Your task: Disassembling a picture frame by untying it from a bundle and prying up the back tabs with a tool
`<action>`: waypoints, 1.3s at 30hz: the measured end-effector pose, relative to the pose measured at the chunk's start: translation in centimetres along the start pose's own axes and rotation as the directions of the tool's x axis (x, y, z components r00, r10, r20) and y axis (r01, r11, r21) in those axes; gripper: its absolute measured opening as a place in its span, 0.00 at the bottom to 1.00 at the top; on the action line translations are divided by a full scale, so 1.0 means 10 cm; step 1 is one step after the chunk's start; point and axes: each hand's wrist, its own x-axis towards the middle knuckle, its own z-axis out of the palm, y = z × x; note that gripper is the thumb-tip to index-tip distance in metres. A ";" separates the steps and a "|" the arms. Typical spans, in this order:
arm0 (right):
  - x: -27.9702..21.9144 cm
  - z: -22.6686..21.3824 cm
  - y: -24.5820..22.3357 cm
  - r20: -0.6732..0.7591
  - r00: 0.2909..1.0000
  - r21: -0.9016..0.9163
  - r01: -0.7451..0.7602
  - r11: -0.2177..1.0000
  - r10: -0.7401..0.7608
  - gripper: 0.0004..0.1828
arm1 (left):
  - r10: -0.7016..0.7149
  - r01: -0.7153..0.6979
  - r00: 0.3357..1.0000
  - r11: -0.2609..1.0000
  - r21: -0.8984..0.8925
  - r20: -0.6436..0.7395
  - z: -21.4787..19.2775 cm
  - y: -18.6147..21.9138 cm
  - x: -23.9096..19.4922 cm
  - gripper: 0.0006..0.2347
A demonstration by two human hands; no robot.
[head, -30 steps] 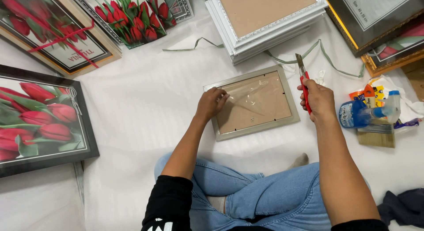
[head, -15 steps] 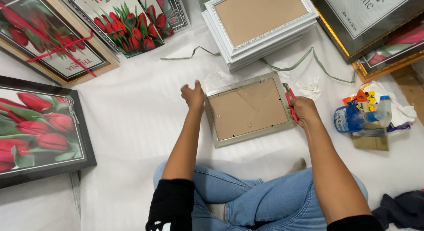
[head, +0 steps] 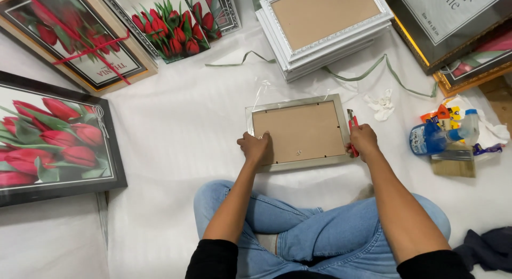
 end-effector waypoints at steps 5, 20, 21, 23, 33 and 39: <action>-0.33 -0.06 -0.28 0.046 0.999 -0.057 -0.020 0.998 0.022 0.22 | 0.053 -0.052 0.999 0.991 0.126 -0.002 0.06 -0.55 0.47 0.38; -0.52 0.20 -0.62 0.118 0.991 0.156 -0.087 0.984 0.069 0.24 | 0.519 -0.699 0.713 0.472 0.538 0.472 -0.04 -0.05 -0.56 0.43; -0.66 0.23 -0.73 0.130 0.989 0.160 -0.087 0.983 0.066 0.24 | 0.461 -0.690 0.724 0.467 0.553 0.514 -0.03 -0.02 -0.58 0.46; -0.60 0.39 -0.70 0.126 0.989 0.119 -0.096 0.988 0.081 0.21 | 0.408 -0.676 0.737 0.456 0.578 0.540 -0.02 0.00 -0.57 0.50; -0.27 1.00 -0.42 -0.125 0.992 0.146 -0.013 0.989 0.032 0.13 | 0.427 -0.679 0.732 0.399 0.616 0.530 0.12 -0.19 -0.40 0.60; -0.32 1.03 -0.54 -0.151 0.986 0.189 -0.039 0.981 0.068 0.12 | 0.866 -0.736 0.440 0.196 0.648 0.238 0.59 -0.23 0.04 0.44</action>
